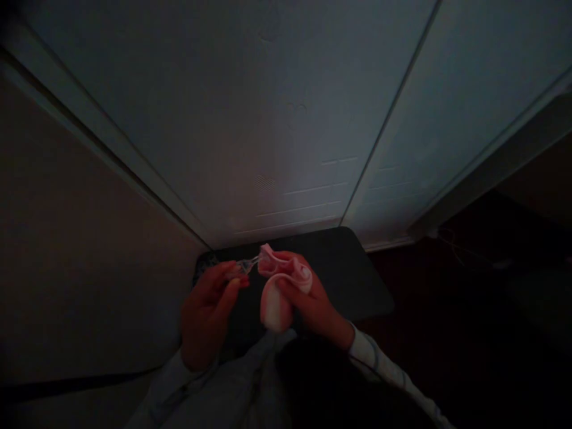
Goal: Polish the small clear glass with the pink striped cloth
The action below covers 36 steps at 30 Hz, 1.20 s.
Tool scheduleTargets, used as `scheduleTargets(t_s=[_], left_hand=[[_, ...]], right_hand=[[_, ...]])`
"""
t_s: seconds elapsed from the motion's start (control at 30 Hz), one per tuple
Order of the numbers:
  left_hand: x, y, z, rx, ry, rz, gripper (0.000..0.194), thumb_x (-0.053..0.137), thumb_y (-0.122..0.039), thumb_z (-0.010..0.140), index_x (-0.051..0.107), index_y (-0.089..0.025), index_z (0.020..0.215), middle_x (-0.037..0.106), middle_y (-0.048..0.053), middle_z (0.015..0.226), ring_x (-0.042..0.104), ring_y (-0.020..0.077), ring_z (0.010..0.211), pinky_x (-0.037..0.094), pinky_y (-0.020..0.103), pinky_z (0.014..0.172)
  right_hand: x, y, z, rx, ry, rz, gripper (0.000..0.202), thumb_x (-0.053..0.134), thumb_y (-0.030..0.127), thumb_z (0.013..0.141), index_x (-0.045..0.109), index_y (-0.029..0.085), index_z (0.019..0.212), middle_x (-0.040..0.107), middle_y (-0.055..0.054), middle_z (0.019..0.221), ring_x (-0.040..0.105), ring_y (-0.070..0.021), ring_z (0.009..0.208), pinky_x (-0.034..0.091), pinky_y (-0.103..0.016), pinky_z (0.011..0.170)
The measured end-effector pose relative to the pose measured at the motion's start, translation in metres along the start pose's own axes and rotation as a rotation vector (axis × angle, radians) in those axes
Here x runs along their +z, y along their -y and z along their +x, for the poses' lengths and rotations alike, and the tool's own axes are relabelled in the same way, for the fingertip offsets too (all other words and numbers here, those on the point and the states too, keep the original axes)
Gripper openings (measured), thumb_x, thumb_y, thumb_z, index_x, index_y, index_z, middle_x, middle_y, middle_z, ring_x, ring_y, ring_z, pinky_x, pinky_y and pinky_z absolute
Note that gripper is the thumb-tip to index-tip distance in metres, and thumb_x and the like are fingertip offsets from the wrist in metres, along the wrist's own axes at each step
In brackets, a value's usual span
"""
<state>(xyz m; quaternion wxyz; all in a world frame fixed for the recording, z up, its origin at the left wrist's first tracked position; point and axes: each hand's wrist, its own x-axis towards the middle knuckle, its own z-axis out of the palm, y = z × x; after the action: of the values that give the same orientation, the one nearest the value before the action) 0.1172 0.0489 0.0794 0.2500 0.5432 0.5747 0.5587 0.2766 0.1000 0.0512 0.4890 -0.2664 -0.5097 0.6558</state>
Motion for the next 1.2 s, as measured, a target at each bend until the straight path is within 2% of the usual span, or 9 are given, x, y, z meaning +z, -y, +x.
scheduleTargets(t_s=[0.2, 0.33, 0.5, 0.67, 0.87, 1.07, 1.2], left_hand=[[0.002, 0.003, 0.003, -0.033, -0.025, 0.009, 0.019, 0.060, -0.023, 0.082, 0.064, -0.024, 0.101, 0.066, 0.002, 0.097, 0.067, 0.0143, 0.083, 0.056, 0.023, 0.073], [0.004, 0.001, 0.005, -0.046, -0.016, 0.001, 0.020, 0.060, -0.023, 0.081, 0.064, -0.023, 0.100, 0.066, 0.003, 0.097, 0.067, 0.0143, 0.082, 0.056, 0.022, 0.072], [0.004, 0.000, 0.004, -0.039, 0.016, 0.026, 0.020, 0.060, -0.023, 0.080, 0.065, -0.023, 0.100, 0.067, 0.003, 0.096, 0.068, 0.0143, 0.079, 0.057, 0.022, 0.069], [0.003, 0.003, 0.002, 0.012, 0.073, 0.047, 0.022, 0.060, -0.021, 0.080, 0.065, -0.022, 0.101, 0.067, 0.004, 0.094, 0.068, 0.0152, 0.077, 0.057, 0.024, 0.068], [0.002, 0.000, 0.003, 0.110, 0.156, 0.106, 0.027, 0.056, -0.018, 0.082, 0.062, -0.023, 0.108, 0.066, 0.005, 0.097, 0.066, 0.0154, 0.080, 0.057, 0.025, 0.072], [0.004, 0.003, 0.002, 0.092, 0.123, 0.108, 0.034, 0.061, -0.019, 0.079, 0.057, -0.021, 0.113, 0.068, 0.004, 0.094, 0.066, 0.0157, 0.081, 0.054, 0.026, 0.075], [0.003, 0.002, 0.003, 0.101, 0.097, 0.177, 0.032, 0.066, -0.024, 0.075, 0.059, -0.020, 0.107, 0.069, 0.004, 0.091, 0.066, 0.0171, 0.079, 0.054, 0.029, 0.076]], right_hand=[[-0.001, -0.001, -0.001, -0.005, -0.024, -0.027, 0.038, 0.062, 0.042, 0.079, 0.054, 0.027, 0.113, 0.066, -0.006, 0.114, 0.061, -0.0257, 0.107, 0.045, -0.043, 0.096], [-0.001, 0.001, -0.002, -0.079, -0.022, -0.120, 0.037, 0.061, 0.040, 0.081, 0.054, 0.028, 0.115, 0.062, -0.005, 0.121, 0.057, -0.0250, 0.113, 0.044, -0.042, 0.098], [-0.003, 0.000, 0.001, -0.196, 0.031, -0.248, 0.039, 0.059, 0.031, 0.084, 0.052, 0.031, 0.122, 0.052, -0.004, 0.134, 0.048, -0.0236, 0.123, 0.036, -0.042, 0.106], [-0.006, -0.004, 0.004, -0.194, 0.063, -0.317, 0.043, 0.060, 0.028, 0.083, 0.050, 0.030, 0.124, 0.049, -0.005, 0.137, 0.045, -0.0234, 0.126, 0.035, -0.042, 0.105], [-0.005, 0.002, 0.009, -0.155, 0.094, -0.430, 0.036, 0.060, 0.027, 0.082, 0.055, 0.026, 0.117, 0.060, -0.008, 0.123, 0.058, -0.0226, 0.110, 0.045, -0.037, 0.093], [-0.005, 0.002, 0.013, -0.192, 0.179, -0.586, 0.020, 0.058, 0.025, 0.078, 0.061, 0.020, 0.097, 0.068, -0.008, 0.095, 0.064, -0.0205, 0.085, 0.050, -0.032, 0.074], [-0.006, -0.001, 0.012, -0.193, 0.209, -0.610, 0.019, 0.055, 0.027, 0.078, 0.062, 0.019, 0.094, 0.067, -0.008, 0.090, 0.063, -0.0198, 0.080, 0.050, -0.031, 0.071]])
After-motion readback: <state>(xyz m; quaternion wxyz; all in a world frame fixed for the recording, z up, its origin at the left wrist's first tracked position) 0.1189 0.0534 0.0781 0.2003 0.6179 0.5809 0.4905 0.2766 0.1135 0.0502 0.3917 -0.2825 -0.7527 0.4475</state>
